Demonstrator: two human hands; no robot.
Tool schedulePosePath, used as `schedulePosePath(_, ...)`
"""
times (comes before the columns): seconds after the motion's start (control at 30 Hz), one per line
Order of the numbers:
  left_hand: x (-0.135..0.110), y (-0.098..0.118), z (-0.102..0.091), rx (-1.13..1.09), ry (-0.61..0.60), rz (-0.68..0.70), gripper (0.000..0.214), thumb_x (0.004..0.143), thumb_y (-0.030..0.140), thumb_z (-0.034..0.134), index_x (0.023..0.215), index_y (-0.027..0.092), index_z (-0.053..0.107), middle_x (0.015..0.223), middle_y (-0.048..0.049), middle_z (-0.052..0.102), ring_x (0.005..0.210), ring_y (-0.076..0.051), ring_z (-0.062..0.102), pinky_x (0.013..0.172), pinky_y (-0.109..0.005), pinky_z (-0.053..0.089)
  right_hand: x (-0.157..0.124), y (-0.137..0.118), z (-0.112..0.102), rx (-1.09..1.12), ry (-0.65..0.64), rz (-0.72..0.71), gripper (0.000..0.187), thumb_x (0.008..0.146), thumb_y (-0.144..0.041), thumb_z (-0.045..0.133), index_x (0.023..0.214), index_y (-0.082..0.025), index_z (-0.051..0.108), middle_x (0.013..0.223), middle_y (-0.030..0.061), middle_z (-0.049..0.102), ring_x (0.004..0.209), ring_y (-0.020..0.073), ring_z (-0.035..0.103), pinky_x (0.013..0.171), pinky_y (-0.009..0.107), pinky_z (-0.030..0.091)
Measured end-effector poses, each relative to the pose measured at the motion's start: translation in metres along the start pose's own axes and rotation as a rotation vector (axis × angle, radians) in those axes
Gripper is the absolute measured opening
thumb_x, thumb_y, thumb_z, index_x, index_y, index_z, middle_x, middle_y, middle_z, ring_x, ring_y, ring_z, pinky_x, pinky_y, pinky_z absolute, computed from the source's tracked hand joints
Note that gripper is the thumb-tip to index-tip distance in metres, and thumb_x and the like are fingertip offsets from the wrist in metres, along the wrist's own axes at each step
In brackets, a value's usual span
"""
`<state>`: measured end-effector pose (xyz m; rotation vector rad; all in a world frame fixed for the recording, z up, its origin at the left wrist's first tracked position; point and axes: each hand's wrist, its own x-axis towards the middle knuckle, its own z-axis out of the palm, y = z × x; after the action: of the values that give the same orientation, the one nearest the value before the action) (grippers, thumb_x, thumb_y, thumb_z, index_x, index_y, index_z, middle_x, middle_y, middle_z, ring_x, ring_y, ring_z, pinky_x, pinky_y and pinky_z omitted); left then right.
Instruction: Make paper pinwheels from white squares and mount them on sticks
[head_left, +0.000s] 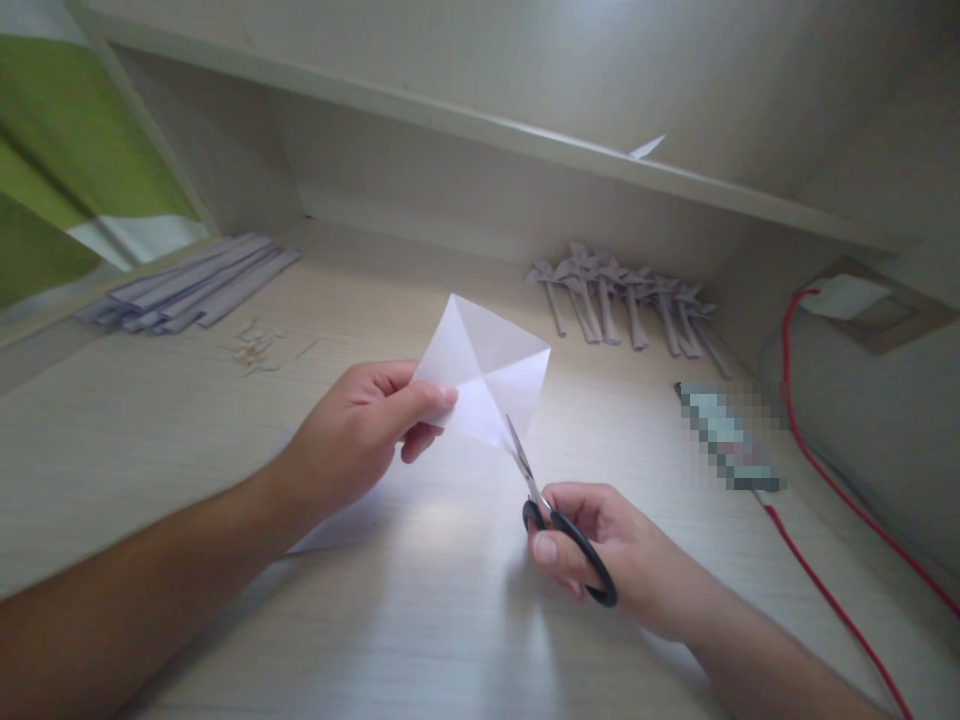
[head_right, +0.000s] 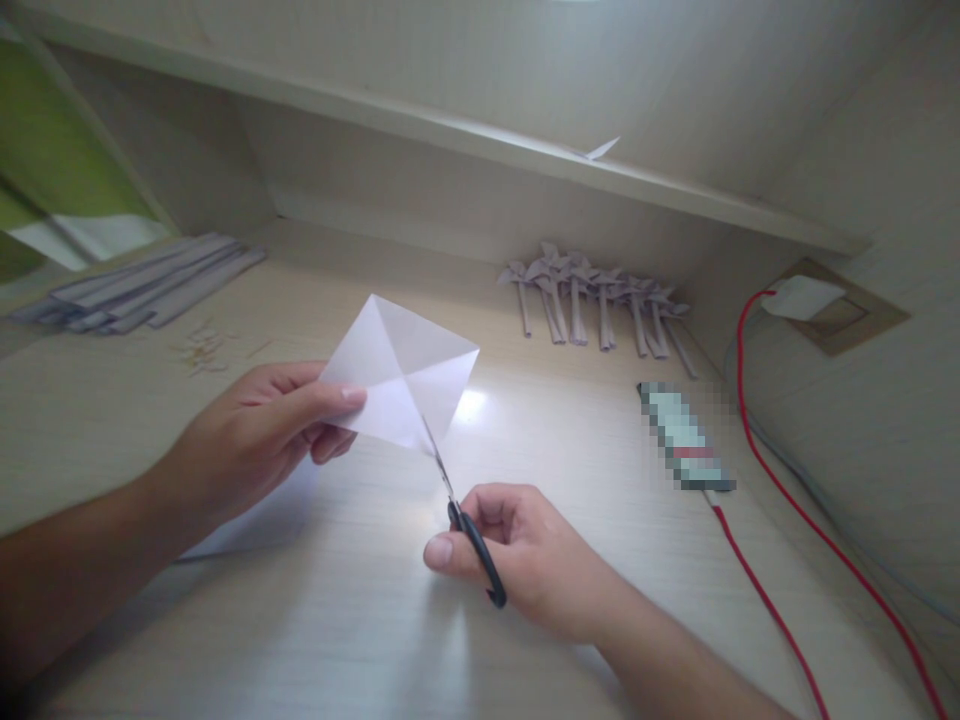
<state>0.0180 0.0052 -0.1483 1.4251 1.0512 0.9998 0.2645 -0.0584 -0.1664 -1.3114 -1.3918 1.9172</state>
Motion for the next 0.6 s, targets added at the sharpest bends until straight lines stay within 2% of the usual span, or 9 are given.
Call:
schedulePosePath(0.17,0.0008,-0.0011,-0.0007,-0.007,-0.01,0.003,0.037,0.087,0.033,0.063,0.054,0.021,0.053,0.05,0.0027,0.05,0.049,-0.012,0.044,0.051,-0.028,0.035,0.0001,-0.0004,0.001,0.011,0.031,0.026,0.046,0.073,-0.05,0.091,0.07,-0.017,0.058,0.057,-0.0062,0.05,0.052,0.0074,0.035,0.05,0.024,0.023)
schedulePosePath(0.4,0.0011,-0.0009,0.0004,0.016,-0.001,-0.008,0.037,0.086,0.035,0.062,0.054,0.021,0.053,0.049,0.0021,0.049,0.049,-0.013,0.043,0.051,-0.029,0.034,0.0017,0.0025,-0.0008,0.019,0.061,0.027,0.048,0.07,-0.049,0.093,0.067,-0.018,0.056,0.058,-0.0068,0.046,0.053,0.0069,0.033,0.05,0.024,0.022)
schedulePosePath(0.6,0.0019,-0.0019,-0.0006,0.011,-0.009,-0.002,0.038,0.087,0.036,0.062,0.054,0.021,0.052,0.049,0.0024,0.049,0.049,-0.012,0.043,0.051,-0.029,0.034,0.0017,0.0025,-0.0002,0.001,0.077,0.024,0.05,0.07,-0.052,0.091,0.063,-0.018,0.056,0.056,-0.0055,0.05,0.051,0.0073,0.034,0.049,0.025,0.022)
